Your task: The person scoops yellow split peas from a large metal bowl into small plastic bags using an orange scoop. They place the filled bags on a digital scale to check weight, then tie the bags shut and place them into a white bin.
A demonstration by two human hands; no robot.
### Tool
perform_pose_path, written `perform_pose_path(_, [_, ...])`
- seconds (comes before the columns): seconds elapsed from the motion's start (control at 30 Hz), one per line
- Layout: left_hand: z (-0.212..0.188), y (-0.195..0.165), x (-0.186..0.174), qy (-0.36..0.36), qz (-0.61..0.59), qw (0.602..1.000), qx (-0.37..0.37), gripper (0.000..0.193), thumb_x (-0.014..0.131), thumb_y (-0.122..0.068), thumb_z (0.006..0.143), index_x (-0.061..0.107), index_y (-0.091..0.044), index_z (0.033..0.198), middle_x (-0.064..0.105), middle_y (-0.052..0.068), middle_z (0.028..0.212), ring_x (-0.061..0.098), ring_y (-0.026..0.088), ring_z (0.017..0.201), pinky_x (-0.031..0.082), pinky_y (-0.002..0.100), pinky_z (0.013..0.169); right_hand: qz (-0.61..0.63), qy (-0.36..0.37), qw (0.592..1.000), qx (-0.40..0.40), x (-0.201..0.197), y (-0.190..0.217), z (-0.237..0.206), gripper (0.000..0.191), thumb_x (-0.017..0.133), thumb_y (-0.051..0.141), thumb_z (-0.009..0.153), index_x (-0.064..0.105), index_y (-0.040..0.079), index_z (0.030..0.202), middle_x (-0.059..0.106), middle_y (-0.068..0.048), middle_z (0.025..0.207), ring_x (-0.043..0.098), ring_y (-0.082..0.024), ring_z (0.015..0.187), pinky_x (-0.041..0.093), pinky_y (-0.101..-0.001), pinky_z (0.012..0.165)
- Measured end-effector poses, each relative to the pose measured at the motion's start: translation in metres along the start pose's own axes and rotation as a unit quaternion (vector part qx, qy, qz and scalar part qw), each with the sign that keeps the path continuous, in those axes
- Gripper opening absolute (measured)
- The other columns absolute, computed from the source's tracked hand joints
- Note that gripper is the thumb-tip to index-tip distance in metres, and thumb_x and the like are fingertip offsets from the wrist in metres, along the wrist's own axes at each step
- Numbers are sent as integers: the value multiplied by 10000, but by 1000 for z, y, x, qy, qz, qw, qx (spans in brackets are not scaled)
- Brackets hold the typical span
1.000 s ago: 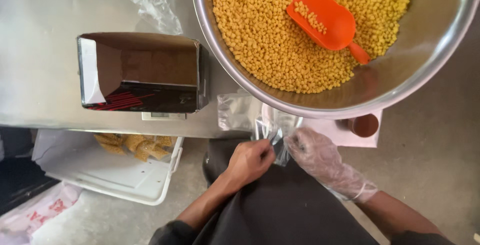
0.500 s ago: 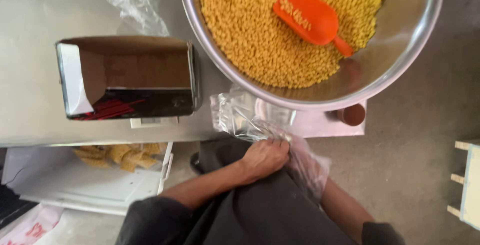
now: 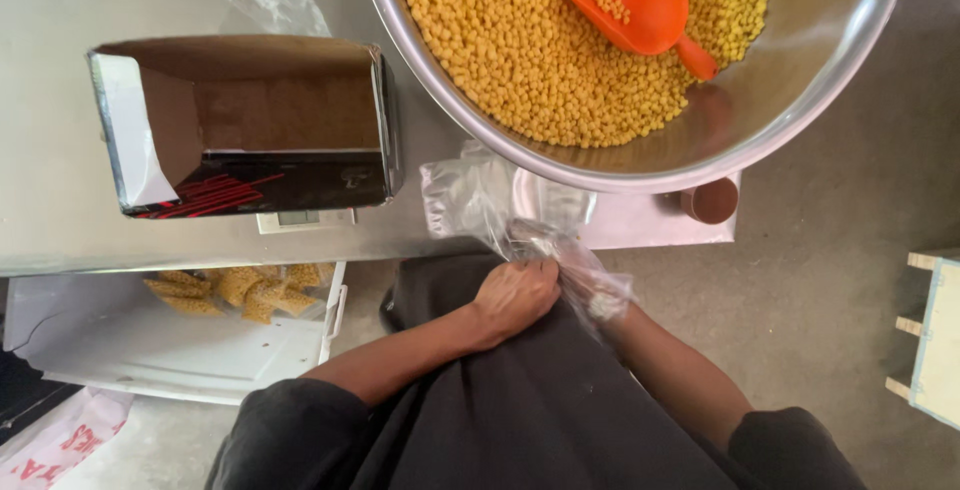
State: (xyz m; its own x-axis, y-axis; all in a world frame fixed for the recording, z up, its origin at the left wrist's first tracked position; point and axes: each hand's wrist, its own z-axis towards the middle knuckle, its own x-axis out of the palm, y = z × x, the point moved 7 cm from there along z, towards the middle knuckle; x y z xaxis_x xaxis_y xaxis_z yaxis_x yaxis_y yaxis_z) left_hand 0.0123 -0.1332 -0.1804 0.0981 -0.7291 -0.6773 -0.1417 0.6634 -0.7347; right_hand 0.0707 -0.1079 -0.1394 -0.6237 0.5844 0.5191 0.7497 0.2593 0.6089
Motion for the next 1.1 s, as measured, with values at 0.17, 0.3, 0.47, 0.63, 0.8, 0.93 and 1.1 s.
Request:
perform_pose_path(0.17, [1, -8, 13, 40, -9, 999, 27, 149, 609, -158, 963, 606, -12, 932, 700, 159, 845, 721, 297, 783, 589, 411, 692, 37, -61, 997, 27, -11, -9, 7, 487, 442, 183, 1079, 357, -10, 1519, 428, -159, 1528, 431, -276, 1394, 355, -404, 1194])
perform_pose_path(0.3, [7, -35, -16, 43, 11, 989, 140, 182, 664, -232, 980, 623, -55, 982, 699, 130, 989, 692, 289, 965, 560, 434, 843, -225, -86, 971, 5, -28, -1, 9, 498, 396, 230, 1093, 313, 72, 1557, 320, -52, 1626, 306, -172, 1498, 284, -347, 1225])
perform_pose_path(0.47, [8, -53, -79, -103, 201, 949, 221, 891, 746, -527, 583, 509, -130, 1345, 594, 116, 1358, 591, 309, 1245, 457, 523, 1014, -349, 12, 934, -79, -46, 1, -18, 528, 444, 236, 1091, 375, -26, 1544, 415, -245, 1541, 412, -321, 1429, 316, -456, 1207])
perform_pose_path(0.63, [32, -36, -71, 106, 56, 985, 121, 819, 829, -302, 804, 441, -153, 1510, 558, 133, 1359, 566, 324, 1239, 446, 494, 1004, -358, 85, 923, 107, -89, -11, -55, 451, 508, 263, 1047, 485, 6, 1418, 521, -204, 1420, 503, -301, 1330, 390, -453, 1154])
perform_pose_path(0.8, [53, -56, -70, -15, -12, 990, 138, 879, 843, -233, 661, 472, -80, 1443, 604, 136, 1290, 595, 341, 1211, 447, 496, 1054, -365, 103, 914, 145, -97, 42, -93, 383, 573, 291, 1004, 595, 39, 1291, 627, -163, 1300, 594, -280, 1232, 464, -450, 1101])
perform_pose_path(0.93, [65, -40, -71, -46, -67, 995, 58, 788, 861, -239, 647, 522, -100, 1345, 643, 128, 1246, 633, 347, 1168, 482, 494, 991, -371, 153, 900, 173, -97, 84, -80, 338, 624, 313, 969, 683, 65, 1191, 711, -130, 1203, 666, -263, 1153, 523, -447, 1058])
perform_pose_path(1.1, [54, 12, -75, 0, -168, 967, -190, 921, 875, -314, 645, 446, -94, 1430, 646, 139, 1201, 662, 318, 1114, 541, 485, 982, -369, 62, 927, -33, -129, 217, -5, 365, 618, 410, 990, 746, 77, 1065, 764, -96, 1118, 711, -230, 1091, 555, -419, 1029])
